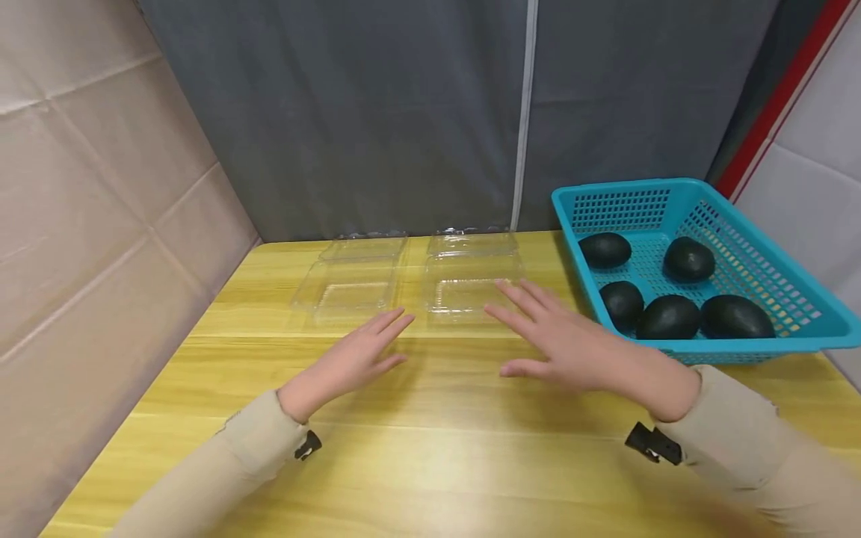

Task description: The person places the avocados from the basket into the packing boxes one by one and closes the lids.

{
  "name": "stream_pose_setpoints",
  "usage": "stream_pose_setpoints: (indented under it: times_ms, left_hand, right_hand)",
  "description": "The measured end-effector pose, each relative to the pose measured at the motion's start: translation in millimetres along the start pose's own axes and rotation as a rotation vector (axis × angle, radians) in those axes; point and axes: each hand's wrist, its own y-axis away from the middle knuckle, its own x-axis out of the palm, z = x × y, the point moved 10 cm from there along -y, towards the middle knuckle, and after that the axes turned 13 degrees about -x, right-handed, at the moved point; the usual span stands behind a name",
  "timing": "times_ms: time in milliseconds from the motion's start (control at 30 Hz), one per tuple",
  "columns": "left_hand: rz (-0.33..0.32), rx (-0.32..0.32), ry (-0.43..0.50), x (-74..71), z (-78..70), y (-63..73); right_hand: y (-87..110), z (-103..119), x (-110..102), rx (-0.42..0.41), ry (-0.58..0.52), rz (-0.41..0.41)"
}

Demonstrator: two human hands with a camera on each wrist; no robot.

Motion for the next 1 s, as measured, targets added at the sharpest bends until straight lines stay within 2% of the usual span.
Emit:
stream_pose_setpoints:
  times_ms: [100,267,400,500,700,867,1000]
  left_hand:
    - [-0.017,-0.003,0.007,-0.2,-4.8,-8.6]
    - [0.026,-0.019,-0.024,9.7,-11.4,-19.0]
    - [0.053,-0.046,-0.047,15.9,-15.0,-22.8]
    - [0.06,-0.066,-0.052,18.9,-16.1,-25.3]
    - [0.062,-0.096,-0.078,23.0,-14.6,-32.8]
    - [0.082,-0.093,-0.094,27.1,-17.0,-36.1]
    - [0.094,-0.089,-0.099,29.9,-18.3,-36.5]
  right_hand:
    - [0.6,-12,-23,0.048,-0.002,-0.004]
    - [-1.3,-45,-54,0.145,-0.057,0.016]
    - [-2.5,-75,-70,0.192,-0.099,0.044]
    - [-2.4,-99,-76,0.239,-0.089,0.073]
    - [1.3,-153,-79,0.334,-0.075,0.11]
    - [13.0,-196,-65,0.441,-0.145,0.153]
    - [21.1,-220,-56,0.477,-0.205,0.141]
